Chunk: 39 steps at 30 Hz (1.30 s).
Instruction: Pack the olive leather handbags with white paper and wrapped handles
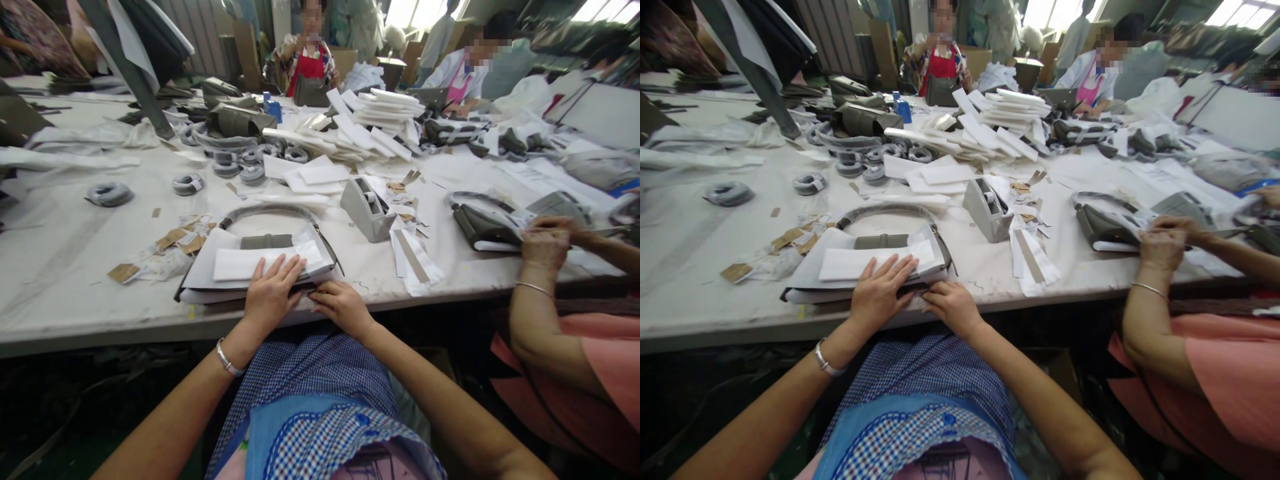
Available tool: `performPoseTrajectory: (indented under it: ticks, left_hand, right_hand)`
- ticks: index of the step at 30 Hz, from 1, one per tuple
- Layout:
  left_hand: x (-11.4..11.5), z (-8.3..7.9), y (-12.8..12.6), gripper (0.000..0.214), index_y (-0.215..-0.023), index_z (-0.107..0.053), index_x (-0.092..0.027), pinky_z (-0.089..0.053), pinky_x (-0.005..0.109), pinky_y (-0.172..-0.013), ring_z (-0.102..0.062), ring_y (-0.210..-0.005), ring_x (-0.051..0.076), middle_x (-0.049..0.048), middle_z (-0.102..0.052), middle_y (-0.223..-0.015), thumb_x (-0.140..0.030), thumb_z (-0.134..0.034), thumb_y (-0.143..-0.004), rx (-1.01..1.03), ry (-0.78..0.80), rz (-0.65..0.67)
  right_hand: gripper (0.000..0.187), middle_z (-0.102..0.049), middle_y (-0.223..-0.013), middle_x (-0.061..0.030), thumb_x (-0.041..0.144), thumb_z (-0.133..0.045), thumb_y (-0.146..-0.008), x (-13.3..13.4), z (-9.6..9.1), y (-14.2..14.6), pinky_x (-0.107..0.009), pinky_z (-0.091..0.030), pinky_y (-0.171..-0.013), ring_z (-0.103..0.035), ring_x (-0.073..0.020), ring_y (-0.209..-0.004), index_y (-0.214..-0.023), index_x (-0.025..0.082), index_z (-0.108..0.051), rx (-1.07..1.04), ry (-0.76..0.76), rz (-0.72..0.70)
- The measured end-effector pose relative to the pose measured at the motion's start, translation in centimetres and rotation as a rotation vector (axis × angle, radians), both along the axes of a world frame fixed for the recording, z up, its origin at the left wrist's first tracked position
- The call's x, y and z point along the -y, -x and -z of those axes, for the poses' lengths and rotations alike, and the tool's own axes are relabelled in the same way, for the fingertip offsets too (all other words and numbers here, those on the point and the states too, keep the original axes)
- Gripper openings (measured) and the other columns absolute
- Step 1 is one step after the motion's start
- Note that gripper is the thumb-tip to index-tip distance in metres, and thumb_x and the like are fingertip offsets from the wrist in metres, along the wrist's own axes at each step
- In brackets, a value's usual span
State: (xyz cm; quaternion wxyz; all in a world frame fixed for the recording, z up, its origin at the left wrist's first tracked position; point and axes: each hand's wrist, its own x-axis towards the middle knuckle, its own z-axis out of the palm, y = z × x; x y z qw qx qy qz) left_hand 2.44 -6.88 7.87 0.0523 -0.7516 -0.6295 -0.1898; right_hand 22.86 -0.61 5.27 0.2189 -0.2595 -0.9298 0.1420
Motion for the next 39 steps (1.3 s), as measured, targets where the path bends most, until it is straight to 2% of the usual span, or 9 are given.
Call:
performPoseTrajectory:
  ticks: [5, 10, 13, 24, 28, 30, 32, 36, 39]
  left_hand:
    - [-0.1, 0.1, 0.0, 0.061, -0.15, -0.037, -0.027, -0.02, 0.058, -0.119, -0.039, -0.141, 0.03, 0.003, -0.044, -0.152, -0.033, -0.059, -0.093, -0.012, 0.001, -0.009]
    - [0.0, 0.2, 0.0, 0.062, -0.15, -0.036, -0.028, -0.02, 0.056, -0.119, -0.039, -0.141, 0.029, 0.002, -0.043, -0.152, -0.032, -0.059, -0.093, -0.016, -0.005, -0.024]
    - [0.0, 0.1, 0.1, 0.066, -0.151, -0.033, -0.028, -0.02, 0.057, -0.119, -0.037, -0.142, 0.029, 0.0009, -0.042, -0.153, -0.031, -0.061, -0.091, -0.022, 0.006, -0.025]
    - [0.0, 0.1, 0.1, 0.061, -0.151, -0.035, -0.029, -0.021, 0.057, -0.119, -0.037, -0.142, 0.029, 0.0017, -0.041, -0.154, -0.034, -0.058, -0.094, -0.025, -0.008, -0.029]
    - [-0.1, 0.1, 0.0, 0.062, -0.151, -0.034, -0.031, -0.021, 0.058, -0.118, -0.037, -0.142, 0.029, 0.0013, -0.042, -0.153, -0.034, -0.058, -0.094, -0.032, -0.007, -0.029]
    - [-0.1, 0.1, 0.0, 0.063, -0.151, -0.034, -0.03, -0.021, 0.058, -0.118, -0.037, -0.142, 0.029, 0.0011, -0.042, -0.153, -0.033, -0.058, -0.093, -0.032, 0.0, -0.027]
    - [-0.1, 0.2, 0.1, 0.063, -0.151, -0.034, -0.029, -0.02, 0.059, -0.118, -0.037, -0.142, 0.029, 0.0013, -0.041, -0.153, -0.032, -0.059, -0.093, -0.027, 0.002, -0.023]
    - [-0.1, 0.3, 0.1, 0.067, -0.15, -0.035, -0.03, -0.022, 0.06, -0.118, -0.038, -0.142, 0.03, 0.0016, -0.042, -0.153, -0.029, -0.063, -0.089, -0.013, -0.002, -0.026]
    - [-0.1, 0.2, 0.1, 0.071, -0.15, -0.035, -0.03, -0.023, 0.06, -0.118, -0.037, -0.142, 0.03, 0.0014, -0.042, -0.153, -0.026, -0.066, -0.086, -0.006, 0.002, -0.033]
  right_hand:
    - [0.007, -0.073, -0.092, -0.0023, 0.027, -0.073, -0.087, -0.8, 0.4, 0.6, -0.025, -0.052, -0.077, -0.068, -0.0157, -0.084, -0.09, 0.023, -0.078, -0.085, 0.143, 0.045]
    - [0.012, -0.071, -0.091, -0.0057, 0.028, -0.065, -0.094, 0.0, 0.5, 1.0, -0.031, -0.044, -0.075, -0.062, -0.0199, -0.086, -0.091, 0.019, -0.072, -0.008, -0.13, 0.083]
    - [0.013, -0.068, -0.089, -0.0056, 0.024, -0.059, -0.097, 0.9, 0.5, 0.8, -0.033, -0.039, -0.075, -0.059, -0.0202, -0.086, -0.089, 0.019, -0.067, 0.017, -0.209, 0.09]
    - [0.026, -0.064, -0.08, -0.0044, 0.021, -0.046, -0.101, 4.4, -0.1, -1.3, -0.035, -0.035, -0.071, -0.052, -0.0196, -0.075, -0.081, 0.018, -0.063, 0.038, -0.228, 0.012]
    - [0.027, -0.068, -0.083, -0.0034, 0.021, -0.045, -0.102, 5.1, -0.2, -1.4, -0.034, -0.039, -0.069, -0.055, -0.0176, -0.073, -0.084, 0.018, -0.065, 0.004, -0.215, -0.143]
    - [0.022, -0.072, -0.088, -0.002, 0.025, -0.048, -0.102, 4.6, -0.8, -1.7, -0.032, -0.043, -0.071, -0.06, -0.0155, -0.074, -0.091, 0.019, -0.066, -0.032, -0.154, -0.252]
    - [0.017, -0.074, -0.094, -0.0023, 0.032, -0.053, -0.101, 3.5, -1.9, -2.2, -0.03, -0.047, -0.076, -0.065, -0.0149, -0.08, -0.1, 0.02, -0.065, -0.105, -0.07, -0.261]
    - [0.02, -0.075, -0.098, -0.0048, 0.028, -0.053, -0.101, -0.6, -4.7, -2.2, -0.03, -0.05, -0.083, -0.069, -0.0171, -0.088, -0.116, 0.023, -0.065, -0.302, -0.044, 0.006]
    - [0.019, -0.074, -0.098, -0.0045, 0.025, -0.055, -0.099, -4.9, -6.1, -0.6, -0.031, -0.051, -0.087, -0.069, -0.019, -0.091, -0.113, 0.024, -0.068, -0.36, -0.06, 0.168]
